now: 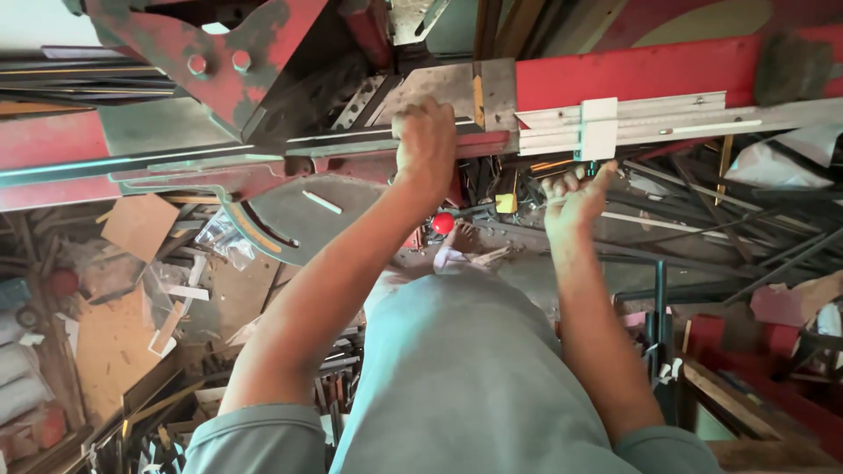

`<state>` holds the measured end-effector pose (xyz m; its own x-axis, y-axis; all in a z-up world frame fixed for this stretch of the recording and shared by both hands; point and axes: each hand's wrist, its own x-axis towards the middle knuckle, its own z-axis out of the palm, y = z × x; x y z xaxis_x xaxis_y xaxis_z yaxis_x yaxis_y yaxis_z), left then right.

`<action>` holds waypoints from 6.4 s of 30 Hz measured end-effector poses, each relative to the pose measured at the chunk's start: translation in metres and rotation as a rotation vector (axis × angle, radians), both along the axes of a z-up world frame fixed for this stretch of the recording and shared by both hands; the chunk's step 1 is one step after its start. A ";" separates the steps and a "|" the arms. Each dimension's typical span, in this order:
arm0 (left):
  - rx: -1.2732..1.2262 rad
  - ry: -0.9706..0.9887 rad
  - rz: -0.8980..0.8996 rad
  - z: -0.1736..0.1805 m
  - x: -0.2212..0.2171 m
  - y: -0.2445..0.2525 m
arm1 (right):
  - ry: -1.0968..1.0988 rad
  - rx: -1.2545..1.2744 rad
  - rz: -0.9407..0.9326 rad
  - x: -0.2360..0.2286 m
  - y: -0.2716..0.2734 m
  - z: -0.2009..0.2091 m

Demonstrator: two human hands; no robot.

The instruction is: The recorder uses a miter cutter to cut materials for making picture frames.

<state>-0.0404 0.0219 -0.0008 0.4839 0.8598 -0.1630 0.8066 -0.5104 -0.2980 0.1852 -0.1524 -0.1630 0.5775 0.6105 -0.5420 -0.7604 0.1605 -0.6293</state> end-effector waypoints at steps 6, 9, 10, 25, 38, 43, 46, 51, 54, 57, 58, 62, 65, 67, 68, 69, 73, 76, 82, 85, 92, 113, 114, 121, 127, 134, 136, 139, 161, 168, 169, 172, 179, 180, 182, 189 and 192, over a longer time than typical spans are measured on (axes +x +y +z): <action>0.020 -0.030 -0.029 0.007 0.000 -0.001 | 0.137 -0.120 0.039 -0.002 0.005 0.043; 0.003 -0.032 -0.016 0.001 0.001 -0.005 | 0.106 -0.281 0.223 0.000 -0.005 0.074; 0.040 -0.045 -0.018 -0.006 0.001 -0.007 | 0.060 -0.317 0.340 0.001 -0.009 0.083; 0.036 0.002 -0.038 -0.009 0.008 -0.007 | -1.660 0.131 0.886 -0.026 0.195 0.127; 0.044 -0.305 -0.113 -0.046 0.005 0.005 | -1.522 0.146 1.590 -0.016 0.220 0.118; 0.153 -0.224 -0.091 -0.003 -0.003 -0.005 | -1.692 -0.141 1.786 -0.012 0.214 0.166; 0.125 0.196 -0.038 0.019 -0.002 -0.006 | -1.781 -0.234 1.764 -0.015 0.212 0.171; -0.021 0.159 -0.062 -0.013 -0.004 0.002 | -1.773 0.003 1.781 -0.020 0.219 0.164; -0.042 0.103 -0.072 -0.002 -0.005 0.003 | -1.716 0.067 1.817 -0.020 0.225 0.160; -0.048 0.097 -0.089 0.003 -0.006 0.002 | -1.697 -0.095 1.884 -0.025 0.226 0.177; -0.017 0.073 -0.091 -0.001 -0.006 0.002 | -1.687 -0.221 1.928 -0.028 0.226 0.185; 0.080 0.024 -0.121 -0.025 -0.009 0.001 | -1.742 -0.120 1.943 -0.023 0.227 0.177; 0.067 0.007 -0.121 -0.012 -0.007 -0.001 | -1.831 -0.253 1.917 -0.023 0.227 0.180; 0.061 0.296 -0.164 0.022 -0.002 -0.005 | -1.833 -0.339 1.958 -0.020 0.226 0.182; 0.064 0.294 -0.162 0.011 0.000 -0.001 | -1.839 -0.339 1.956 -0.018 0.227 0.183; 0.019 0.219 -0.077 0.000 0.001 0.000 | -1.819 -0.276 1.939 -0.018 0.226 0.182; 0.052 -0.049 0.058 -0.055 -0.003 0.002 | -1.813 -0.215 1.929 -0.016 0.226 0.178; 0.118 0.061 0.027 -0.037 0.004 -0.001 | -1.908 -0.118 1.692 0.009 0.208 0.145; 0.140 0.050 0.145 -0.029 0.014 -0.007 | -2.110 -0.100 1.086 -0.033 0.128 0.172; 0.198 0.025 0.164 -0.023 0.015 -0.009 | -2.109 0.013 0.891 -0.065 0.093 0.171; 0.084 0.038 0.075 -0.012 0.005 -0.026 | -2.205 0.028 0.786 -0.096 0.085 0.189; 0.297 0.178 -0.048 0.011 -0.002 -0.028 | -2.146 -0.037 0.661 -0.095 0.089 0.177; 0.275 0.179 -0.043 0.010 -0.002 -0.028 | -2.127 -0.050 0.673 -0.094 0.087 0.177; 0.271 0.158 -0.009 0.016 -0.001 -0.028 | -2.032 0.010 0.710 -0.108 0.058 0.174; 0.230 0.160 -0.024 0.012 -0.002 -0.030 | -1.889 0.088 0.858 -0.148 0.023 0.142; 0.315 0.162 -0.046 0.007 -0.003 -0.036 | -1.659 0.055 1.063 -0.165 -0.001 0.090; 0.276 0.164 -0.044 0.009 -0.003 -0.037 | -1.607 -0.041 1.236 -0.172 -0.005 0.098; 0.332 0.233 -0.055 0.023 -0.001 -0.034 | -1.610 -0.136 1.335 -0.179 -0.006 0.052; 0.248 -0.072 0.046 0.006 0.020 -0.035 | -1.529 -0.322 1.470 -0.174 0.028 0.016; 0.302 -0.056 0.068 0.010 0.019 -0.037 | -1.580 -0.321 1.444 -0.178 0.048 0.024; 0.326 -0.064 0.077 0.011 0.019 -0.041 | -1.583 -0.326 1.449 -0.177 0.044 0.024; 0.246 -0.088 0.088 0.014 0.017 -0.041 | -1.595 -0.336 1.458 -0.185 0.038 0.036; 0.249 0.039 0.122 0.016 0.029 -0.045 | -1.633 -0.380 1.433 -0.183 0.036 0.049; 0.293 0.026 0.118 0.021 0.031 -0.046 | -1.635 -0.387 1.429 -0.182 0.035 0.050; 0.338 0.015 0.107 0.033 0.040 -0.046 | -1.639 -0.394 1.418 -0.183 0.036 0.052; 0.167 0.254 -0.215 0.040 0.107 -0.072 | -1.676 -0.352 1.438 -0.191 0.030 0.052; 0.073 0.242 -0.281 0.038 0.117 -0.078 | -1.688 -0.321 1.401 -0.192 0.029 0.051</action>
<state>0.0768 -0.0562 0.0376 0.6579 0.7122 -0.2448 0.5397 -0.6726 -0.5063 -0.0067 -0.1238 -0.1118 -0.1197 0.9480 -0.2948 0.8544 -0.0529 -0.5170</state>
